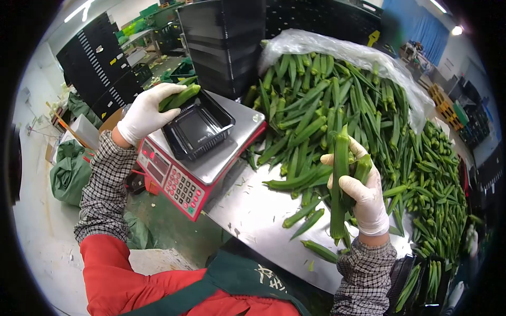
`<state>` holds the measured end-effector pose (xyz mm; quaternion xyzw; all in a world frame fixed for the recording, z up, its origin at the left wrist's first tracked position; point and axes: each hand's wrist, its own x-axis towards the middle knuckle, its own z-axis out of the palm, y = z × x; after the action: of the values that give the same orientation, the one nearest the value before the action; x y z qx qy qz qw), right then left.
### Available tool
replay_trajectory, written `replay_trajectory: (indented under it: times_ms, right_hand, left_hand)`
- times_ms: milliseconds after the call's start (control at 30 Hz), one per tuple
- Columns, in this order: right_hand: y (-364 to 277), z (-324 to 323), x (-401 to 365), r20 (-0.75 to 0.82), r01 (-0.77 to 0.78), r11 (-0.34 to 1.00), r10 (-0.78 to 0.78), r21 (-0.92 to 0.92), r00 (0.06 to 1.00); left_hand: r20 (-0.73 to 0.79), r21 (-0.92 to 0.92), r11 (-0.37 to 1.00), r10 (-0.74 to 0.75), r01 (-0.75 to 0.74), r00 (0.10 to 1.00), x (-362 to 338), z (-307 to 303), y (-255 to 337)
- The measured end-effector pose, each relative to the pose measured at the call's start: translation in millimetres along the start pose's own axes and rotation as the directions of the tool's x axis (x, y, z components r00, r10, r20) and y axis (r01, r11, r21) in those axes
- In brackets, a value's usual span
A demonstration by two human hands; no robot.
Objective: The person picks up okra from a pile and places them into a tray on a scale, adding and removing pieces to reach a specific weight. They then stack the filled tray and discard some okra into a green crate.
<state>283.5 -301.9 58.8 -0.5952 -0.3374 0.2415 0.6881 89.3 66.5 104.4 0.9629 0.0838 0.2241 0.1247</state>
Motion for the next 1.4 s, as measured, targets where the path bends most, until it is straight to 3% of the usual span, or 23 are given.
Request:
replay_trajectory:
  times_ms: [67, 100, 133, 200, 333, 367, 467, 533, 633, 733, 767, 900, 1000, 1033, 1067, 1133, 1233, 1333, 1400]
  right_hand:
    - [-5, 11, 8, 0.030, -0.016, 0.999, 0.017, -0.031, 0.999]
    - [-6, 17, 12, 0.040, -0.030, 0.998, 0.032, -0.050, 0.999]
    - [-9, 23, 16, 0.049, -0.045, 0.996, 0.049, -0.072, 0.998]
    - [-15, 35, 26, 0.099, -0.046, 0.993, 0.057, -0.113, 0.993]
    - [-38, 63, 51, 0.269, 0.023, 0.978, 0.035, -0.209, 0.963]
    - [-43, 71, 60, 0.319, 0.063, 0.977, 0.006, -0.206, 0.948]
    - [-52, 104, 88, 0.417, 0.106, 0.980, -0.026, -0.169, 0.908]
    - [-47, 124, 115, 0.485, 0.185, 0.959, -0.059, -0.217, 0.873]
    - [-43, 163, 151, 0.545, 0.319, 0.922, -0.155, -0.220, 0.824]
    - [-30, 192, 180, 0.640, 0.339, 0.905, -0.105, -0.255, 0.761]
    - [-28, 198, 185, 0.679, 0.357, 0.879, -0.052, -0.317, 0.732]
    - [-14, 207, 194, 0.778, 0.319, 0.866, 0.119, -0.385, 0.617]
    - [-29, 200, 181, 0.818, 0.275, 0.899, 0.140, -0.341, 0.558]
    - [-31, 198, 178, 0.826, 0.225, 0.927, 0.136, -0.302, 0.548]
    - [-33, 196, 174, 0.833, 0.172, 0.950, 0.131, -0.261, 0.538]
    - [-41, 194, 167, 0.831, 0.051, 0.987, 0.101, -0.154, 0.547]
    - [-48, 189, 166, 0.800, 0.022, 0.988, 0.109, -0.151, 0.590]
    - [-42, 188, 169, 0.741, 0.009, 0.986, 0.121, -0.169, 0.660]
    - [-41, 190, 173, 0.684, -0.003, 0.979, 0.144, -0.203, 0.715]
  left_hand:
    - [-0.096, 0.157, 0.955, -0.241, 0.253, 0.966, 2, 4, -1]
    - [-0.119, 0.182, 0.951, -0.230, 0.249, 0.966, 5, 11, -4]
    - [-0.084, 0.175, 0.957, -0.218, 0.229, 0.972, 6, 16, -5]
    - [0.103, 0.127, 0.918, -0.389, 0.375, 0.916, 9, 17, 1]
    - [0.236, -0.063, 0.880, -0.445, 0.470, 0.864, 6, -12, -7]
    - [0.278, -0.301, 0.808, -0.434, 0.507, 0.857, 0, -15, -9]
    - [0.316, -0.512, 0.687, -0.407, 0.515, 0.857, -10, -14, -12]
    - [0.395, -0.447, 0.731, -0.356, 0.515, 0.847, -10, -16, -7]
    - [0.422, -0.340, 0.865, -0.211, 0.369, 0.882, -15, -7, -25]
    - [0.459, -0.403, 0.759, -0.315, 0.511, 0.831, -20, -22, -17]
    - [0.417, -0.367, 0.792, -0.330, 0.488, 0.847, -22, -28, -16]
    - [0.180, -0.621, 0.671, -0.382, 0.406, 0.906, -33, -22, -46]
    - [-0.041, -0.483, 0.866, -0.168, 0.128, 0.985, -34, -17, -39]
    - [0.058, -0.384, 0.908, -0.157, 0.167, 0.986, -32, -19, -35]
    - [0.006, -0.500, 0.863, -0.081, 0.073, 0.997, -30, -11, -33]
    - [0.044, -0.454, 0.889, -0.034, 0.050, 0.998, -25, -10, -23]
    - [0.074, -0.722, 0.666, -0.199, 0.190, 0.977, -21, 3, -25]
    - [0.150, -0.683, 0.678, -0.233, 0.272, 0.961, -24, -4, -26]
    - [0.144, -0.655, 0.672, -0.340, 0.347, 0.929, -25, 0, -32]
